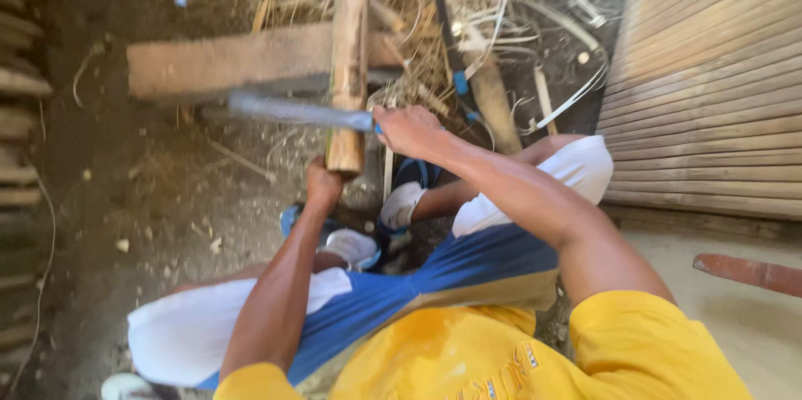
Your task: The person selects a bamboo pole from a stack and sits on the ground. Using a machete, they repeatedly strike and scrape the pole to remove the outer layer, rotating the pole to continue peeling along its length.
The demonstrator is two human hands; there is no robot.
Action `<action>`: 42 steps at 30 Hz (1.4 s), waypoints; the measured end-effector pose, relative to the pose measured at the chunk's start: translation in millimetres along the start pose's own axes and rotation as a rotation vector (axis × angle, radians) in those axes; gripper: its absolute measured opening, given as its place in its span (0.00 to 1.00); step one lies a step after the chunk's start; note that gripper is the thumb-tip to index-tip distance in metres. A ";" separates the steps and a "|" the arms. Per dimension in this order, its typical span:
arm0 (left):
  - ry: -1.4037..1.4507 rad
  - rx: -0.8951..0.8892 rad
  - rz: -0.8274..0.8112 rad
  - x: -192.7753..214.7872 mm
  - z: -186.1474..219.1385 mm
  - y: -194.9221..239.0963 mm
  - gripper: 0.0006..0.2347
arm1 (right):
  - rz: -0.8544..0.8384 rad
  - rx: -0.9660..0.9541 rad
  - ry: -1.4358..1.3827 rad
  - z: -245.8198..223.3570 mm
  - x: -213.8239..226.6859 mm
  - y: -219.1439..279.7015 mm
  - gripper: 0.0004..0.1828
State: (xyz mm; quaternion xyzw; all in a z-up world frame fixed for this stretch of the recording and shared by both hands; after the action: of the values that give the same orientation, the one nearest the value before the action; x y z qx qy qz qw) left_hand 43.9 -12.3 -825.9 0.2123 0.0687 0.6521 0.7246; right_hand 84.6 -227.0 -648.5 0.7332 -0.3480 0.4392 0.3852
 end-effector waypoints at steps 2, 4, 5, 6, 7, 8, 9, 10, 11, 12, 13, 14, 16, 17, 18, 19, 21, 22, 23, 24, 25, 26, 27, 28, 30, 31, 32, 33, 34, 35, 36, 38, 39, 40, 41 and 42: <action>0.097 0.041 -0.019 2.1 1.0 1.9 0.12 | 0.020 0.130 0.043 -9.1 -7.3 1.8 0.20; 0.156 0.006 0.011 1.6 6.3 18.2 0.15 | 0.136 0.010 0.002 12.1 4.0 -11.0 0.16; 0.151 -0.003 0.000 2.1 8.0 23.5 0.16 | 0.222 -0.180 -0.075 29.5 12.9 -17.0 0.10; 0.150 -0.021 -0.019 -2.7 14.5 18.7 0.16 | 0.191 -0.227 -0.093 36.3 17.1 -19.1 0.11; 0.150 -0.040 -0.037 -6.6 19.5 14.1 0.16 | 0.159 -0.274 -0.111 43.0 24.4 -20.8 0.12; 0.232 0.012 -0.034 -7.2 18.2 12.5 0.17 | 0.131 -0.331 -0.137 45.6 29.1 -20.3 0.14; 0.315 0.064 -0.031 -7.8 14.9 11.4 0.18 | 0.079 -0.194 -0.073 32.2 26.3 -19.3 0.15; 0.409 0.135 -0.029 -13.4 6.0 16.9 0.20 | 0.005 -0.061 -0.006 13.6 13.1 -6.3 0.16; 0.426 0.147 -0.051 -12.3 1.0 15.4 0.19 | -0.068 0.074 0.058 -0.3 3.3 2.6 0.17; 0.450 0.158 -0.071 -12.5 -2.9 11.3 0.18 | -0.027 0.019 0.066 6.1 7.5 1.2 0.14; 0.475 0.169 -0.091 -16.6 -5.5 10.9 0.17 | 0.013 -0.035 0.075 15.0 14.4 -5.0 0.11; 0.337 0.151 -0.057 -12.1 -4.5 11.8 0.17 | 0.062 -0.088 0.077 16.9 18.3 -9.1 0.08; 0.058 0.095 -0.001 -2.8 8.3 9.3 0.17 | 0.045 -0.143 -0.014 12.8 20.7 -12.4 0.13; 0.192 0.110 -0.028 -4.1 13.2 9.7 0.17 | 0.047 -0.173 -0.057 12.7 23.9 -14.5 0.16; 0.325 0.126 -0.061 -6.2 15.8 10.5 0.18 | 0.024 -0.048 -0.016 4.6 19.9 -10.5 0.15; 0.459 0.144 -0.094 -8.4 19.0 6.1 0.18 | 0.001 0.076 0.026 -6.3 9.3 -3.2 0.15; 0.432 0.148 -0.091 -7.5 16.0 9.9 0.17 | 0.032 0.104 0.082 1.0 -2.2 -7.8 0.13; 0.426 0.156 -0.082 -9.0 11.9 18.7 0.16 | 0.090 0.006 0.106 26.5 6.3 -19.1 0.11; 0.422 0.165 -0.083 -11.2 9.1 28.0 0.16 | 0.148 -0.092 0.130 43.0 10.5 -23.1 0.09; 0.414 0.157 -0.082 -8.8 12.8 27.3 0.16 | 0.137 -0.160 0.093 50.8 13.1 -28.7 0.11; 0.406 0.149 -0.080 -5.8 15.3 26.3 0.16 | 0.125 -0.227 0.056 58.2 18.6 -33.1 0.13; 0.409 0.144 -0.088 -5.1 14.9 23.2 0.15 | 0.116 -0.304 0.020 64.6 22.9 -33.3 0.15; 0.412 0.138 -0.095 -4.6 10.8 18.3 0.15 | 0.121 -0.212 0.012 55.1 17.3 -28.6 0.13; 0.422 0.140 -0.097 -5.9 0.4 16.4 0.15 | 0.114 -0.115 0.004 38.3 1.2 -16.3 0.11; 0.479 0.180 -0.115 -10.8 -21.8 10.2 0.14 | 0.066 0.075 0.020 25.0 -17.3 -12.7 0.07; 0.506 0.199 -0.124 -11.6 -29.8 9.2 0.13 | 0.025 0.168 0.044 22.6 -25.7 -13.7 0.05; 0.500 0.151 -0.133 -8.0 -34.4 12.6 0.13 | -0.022 0.264 0.060 19.2 -36.7 -10.2 0.03; 0.493 0.104 -0.142 -5.3 -33.1 13.1 0.12 | 0.107 0.045 0.011 43.3 -25.1 -18.7 0.08; 0.482 0.037 -0.160 -6.4 -21.5 5.1 0.11 | 0.253 -0.178 -0.029 71.0 -3.5 -29.6 0.14; 0.490 0.052 -0.140 -12.3 -14.1 9.2 0.11 | 0.254 -0.179 -0.014 74.5 1.3 -28.4 0.14; 0.492 0.063 -0.124 -14.3 -5.5 15.1 0.11 | 0.264 -0.183 -0.003 72.8 7.1 -29.3 0.15; 0.485 0.162 -0.098 -13.5 10.9 16.4 0.11 | 0.171 -0.099 0.060 61.4 8.8 -26.0 0.15; 0.476 0.251 -0.088 -12.0 14.4 16.3 0.10 | 0.066 -0.011 0.111 48.7 -3.0 -15.3 0.15; 0.472 0.348 -0.070 -11.1 11.9 21.4 0.10 | -0.047 0.084 0.161 38.0 -15.3 -7.2 0.15; 0.432 0.260 -0.089 -9.4 14.9 21.0 0.10 | 0.065 -0.016 0.124 51.2 -5.2 -10.0 0.14; 0.386 0.172 -0.109 -4.8 16.8 19.3 0.10 | 0.179 -0.120 0.083 70.5 9.4 -14.2 0.13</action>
State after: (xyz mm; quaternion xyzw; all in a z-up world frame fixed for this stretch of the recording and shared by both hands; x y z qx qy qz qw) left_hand 31.9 -19.5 -803.9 0.1405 0.2731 0.6320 0.7115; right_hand 126.7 -283.5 -666.0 0.6562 -0.4213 0.4802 0.4017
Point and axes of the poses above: each hand's wrist, its own y-axis away from the middle knuckle, its own x-axis out of the back of the hand, z = x × y, the point moved 4 cm from there along -y, towards the middle knuckle, and after that the axes turned 4 degrees about x, right-handed, at the moved point
